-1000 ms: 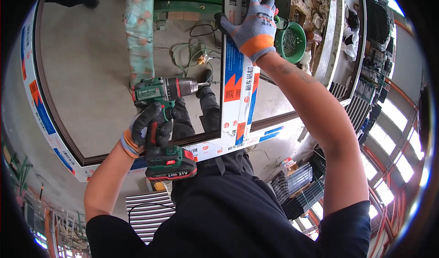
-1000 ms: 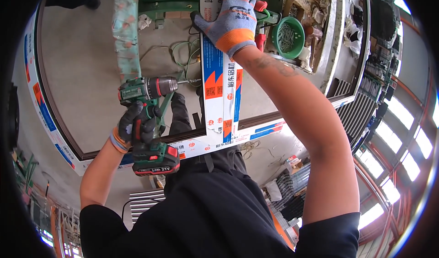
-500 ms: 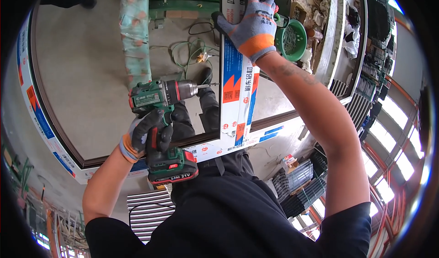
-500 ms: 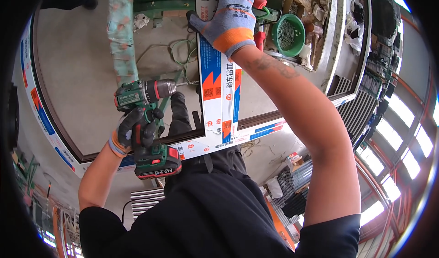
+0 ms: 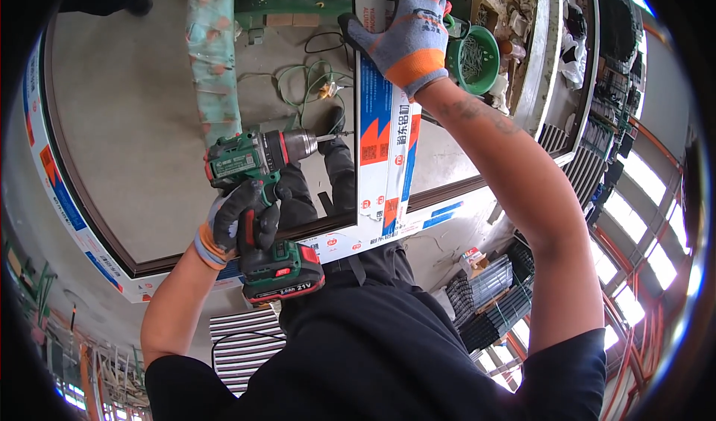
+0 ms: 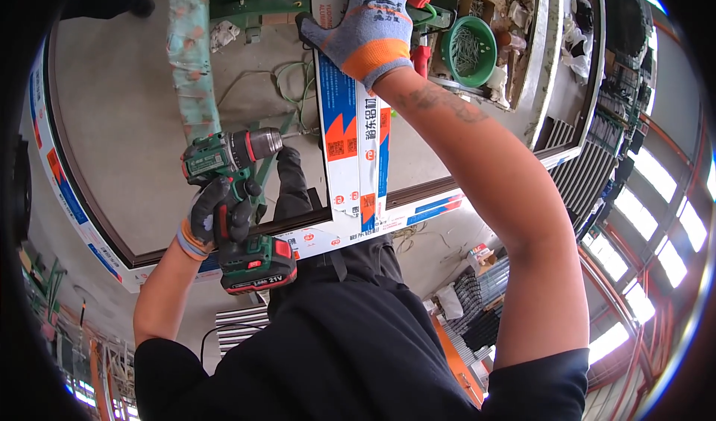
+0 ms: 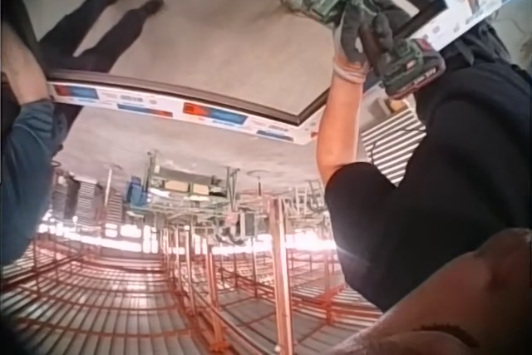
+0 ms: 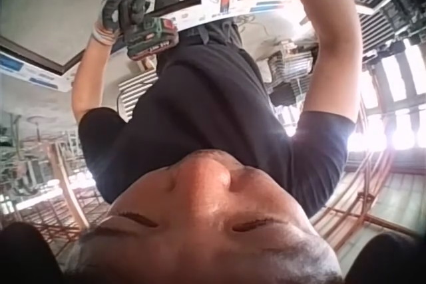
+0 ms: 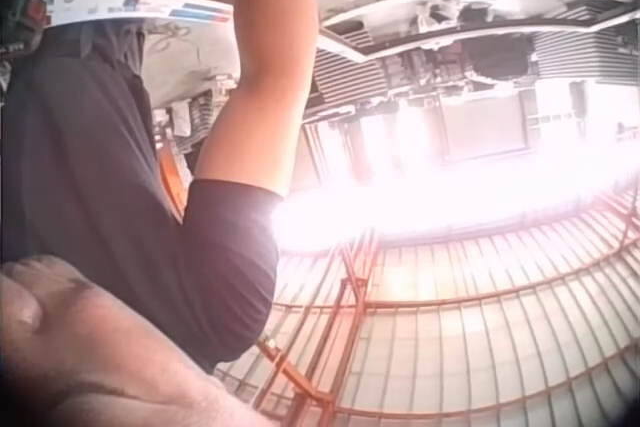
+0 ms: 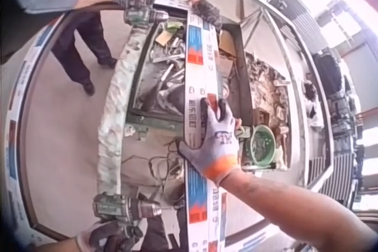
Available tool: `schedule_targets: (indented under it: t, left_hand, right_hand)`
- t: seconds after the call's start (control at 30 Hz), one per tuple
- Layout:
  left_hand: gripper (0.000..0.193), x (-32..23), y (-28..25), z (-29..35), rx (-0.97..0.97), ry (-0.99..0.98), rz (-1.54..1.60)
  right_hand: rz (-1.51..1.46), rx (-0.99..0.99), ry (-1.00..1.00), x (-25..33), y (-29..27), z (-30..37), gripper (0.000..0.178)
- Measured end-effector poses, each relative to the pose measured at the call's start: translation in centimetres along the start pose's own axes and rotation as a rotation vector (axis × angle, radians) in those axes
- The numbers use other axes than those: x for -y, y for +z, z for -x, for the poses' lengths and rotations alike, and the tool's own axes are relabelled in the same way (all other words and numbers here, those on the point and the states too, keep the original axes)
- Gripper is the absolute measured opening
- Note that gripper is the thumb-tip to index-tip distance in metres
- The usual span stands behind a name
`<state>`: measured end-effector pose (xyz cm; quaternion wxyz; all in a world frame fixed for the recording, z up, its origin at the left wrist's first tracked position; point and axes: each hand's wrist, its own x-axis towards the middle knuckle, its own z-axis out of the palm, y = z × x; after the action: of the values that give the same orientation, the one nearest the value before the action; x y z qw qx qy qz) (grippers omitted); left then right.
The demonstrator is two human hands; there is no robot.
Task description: Assembling a large metal window or door frame using a sealant gun, a rubber mallet, and an electric drill.
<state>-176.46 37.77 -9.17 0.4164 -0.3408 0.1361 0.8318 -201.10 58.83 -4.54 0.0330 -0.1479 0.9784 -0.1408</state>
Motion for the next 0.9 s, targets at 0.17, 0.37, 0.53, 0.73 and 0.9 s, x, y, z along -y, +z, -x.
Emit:
schedule_targets:
  t: [0.17,0.37,0.53,0.73,0.9]
  left_hand:
    - [0.043,-0.02,-0.15,-0.2,0.003,0.008,-0.003]
    - [0.043,-0.41,-0.14,-0.28,0.063,0.021,-0.059]
    - [0.047,-0.3,-0.29,-0.05,0.036,0.001,-0.022]
    - [0.049,-0.74,-0.32,-0.25,0.026,-0.052,0.014]
    - [0.047,-0.58,-0.6,-0.18,0.016,-0.085,-0.031]
  right_hand:
    - [0.01,-0.015,-0.006,-0.41,0.35,0.01,0.1]
    - [-0.007,-0.015,-0.003,-0.46,0.22,0.0,0.101]
    - [-0.029,-0.003,-0.004,-0.46,0.15,-0.1,0.101]
    - [-0.042,-0.012,-0.013,-0.48,0.21,-0.22,0.101]
    - [-0.04,0.006,0.015,-0.61,0.22,-0.04,0.101]
